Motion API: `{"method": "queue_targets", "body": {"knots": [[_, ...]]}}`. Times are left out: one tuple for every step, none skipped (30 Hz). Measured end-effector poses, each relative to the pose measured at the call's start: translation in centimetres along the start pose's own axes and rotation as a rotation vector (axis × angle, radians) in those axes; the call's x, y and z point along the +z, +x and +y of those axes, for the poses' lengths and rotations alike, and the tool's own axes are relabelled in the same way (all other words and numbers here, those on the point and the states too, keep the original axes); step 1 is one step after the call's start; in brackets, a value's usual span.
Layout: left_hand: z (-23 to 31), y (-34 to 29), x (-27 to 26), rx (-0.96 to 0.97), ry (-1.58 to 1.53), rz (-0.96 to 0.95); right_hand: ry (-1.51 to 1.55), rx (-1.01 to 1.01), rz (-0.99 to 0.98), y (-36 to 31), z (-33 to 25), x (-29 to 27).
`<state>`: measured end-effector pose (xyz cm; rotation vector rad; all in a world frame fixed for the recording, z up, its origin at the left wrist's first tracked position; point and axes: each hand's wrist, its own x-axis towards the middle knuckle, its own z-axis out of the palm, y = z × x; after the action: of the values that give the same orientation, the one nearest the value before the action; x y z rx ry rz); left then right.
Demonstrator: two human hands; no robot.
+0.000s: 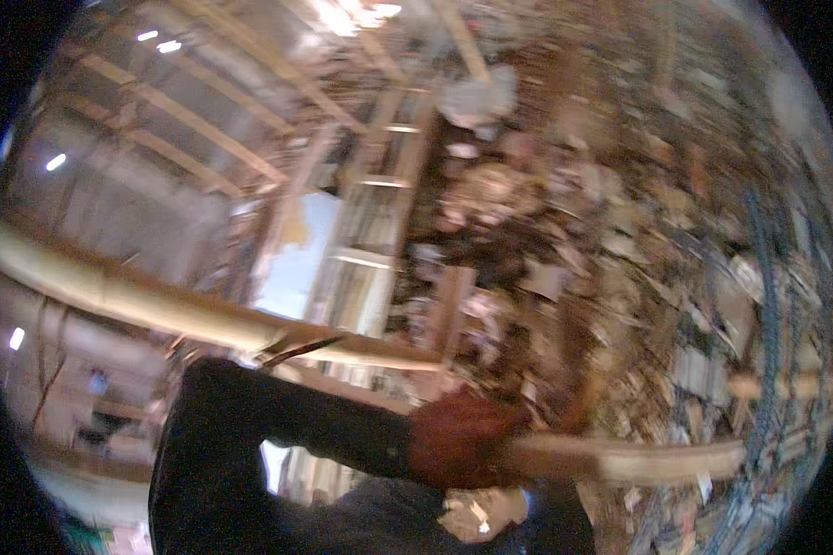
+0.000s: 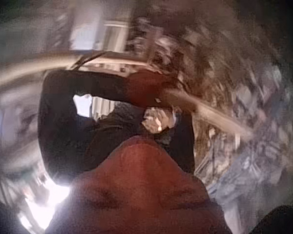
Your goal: The person assembles a rebar cage by hand, tying intersecting steel bars with wire and measuring sections with a tape measure. The person works on a debris-covered floor in a construction area, handling rebar and wire to form a grid structure.
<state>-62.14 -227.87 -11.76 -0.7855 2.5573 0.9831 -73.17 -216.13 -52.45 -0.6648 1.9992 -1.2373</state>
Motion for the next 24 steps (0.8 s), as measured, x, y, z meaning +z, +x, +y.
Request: {"method": "queue_targets", "body": {"knots": [[0.0,0.5,-0.3,0.003,-0.031,-0.045,-0.004,0.045,0.025,-2.5,-0.6,-1.2],[0.0,0.8,-0.6,0.007,-0.047,-0.087,-0.006,0.09,0.05,-5.1,-1.5,-2.4],[0.1,0.7,-0.7,0.003,-0.04,-0.11,-0.006,0.131,0.074,-7.7,-2.6,-3.7],[0.1,0.7,-1.0,-0.006,-0.019,-0.125,0.003,0.18,0.09,-10.3,-4.0,-4.9],[0.0,0.7,-1.1,0.012,0.005,-0.133,0.026,0.221,0.096,-12.8,-5.4,-5.9],[0.0,0.7,-1.3,0.019,0.032,-0.13,0.049,0.261,0.099,-15.3,-7.2,-7.0],[-0.2,0.8,-1.3,0.019,0.061,-0.123,0.072,0.289,0.113,-17.6,-8.5,-8.0],[-0.3,0.7,-1.4,0.072,0.042,-0.076,0.095,0.327,0.109,-20.0,-10.3,-9.1],[-0.4,0.7,-1.2,0.118,0.02,-0.034,0.119,0.362,0.106,-22.4,-12.1,-10.3],[-0.7,0.6,-1.0,0.14,-0.004,-0.034,0.141,0.399,0.093,-24.8,-13.7,-11.6],[-1.0,0.6,-0.9,0.154,0.061,-0.048,0.166,0.434,0.078,-27.2,-15.4,-12.9],[-1.3,0.8,-0.6,0.144,0.127,-0.098,0.193,0.466,0.067,-29.5,-16.9,-14.3],[-1.7,0.9,-0.2,0.132,0.195,-0.143,0.18,0.485,0.055,-31.9,-18.5,-15.7],[-2.0,0.9,0.3,0.191,0.188,-0.013,0.123,0.497,0.031,-34.2,-19.9,-17.1],[-2.3,1.0,0.9,0.245,0.175,0.121,0.148,0.501,0.057,-36.3,-21.4,-18.2],[-2.6,0.9,1.4,0.303,0.187,0.248,0.249,0.542,0.096,-38.2,-22.9,-19.1],[-2.7,1.3,1.6,0.217,0.062,0.132,0.3,0.558,0.145,-39.6,-24.2,-19.7],[-2.7,1.1,2.1,0.281,0.011,0.234,0.273,0.636,0.205,-40.8,-25.5,-20.0],[-2.3,1.1,2.5,0.367,-0.047,0.366,0.32,0.528,0.28,-41.4,-27.0,-20.2],[-1.7,0.6,2.8,0.351,-0.168,0.397,0.332,0.49,0.366,-41.5,-28.5,-20.2],[-0.9,0.1,3.0,0.386,-0.347,0.335,0.371,0.442,0.481,-41.2,-30.0,-20.3],[0.5,-0.9,3.6,0.465,-0.393,0.287,0.345,0.374,0.449,-40.8,-31.7,-20.6],[2.2,-2.1,4.2,0.498,-0.453,0.217,0.313,0.368,0.414,-40.1,-33.4,-21.4],[4.1,-3.3,4.6,0.523,-0.514,0.149,0.272,0.352,0.374,-39.4,-35.2,-21.9]]}}
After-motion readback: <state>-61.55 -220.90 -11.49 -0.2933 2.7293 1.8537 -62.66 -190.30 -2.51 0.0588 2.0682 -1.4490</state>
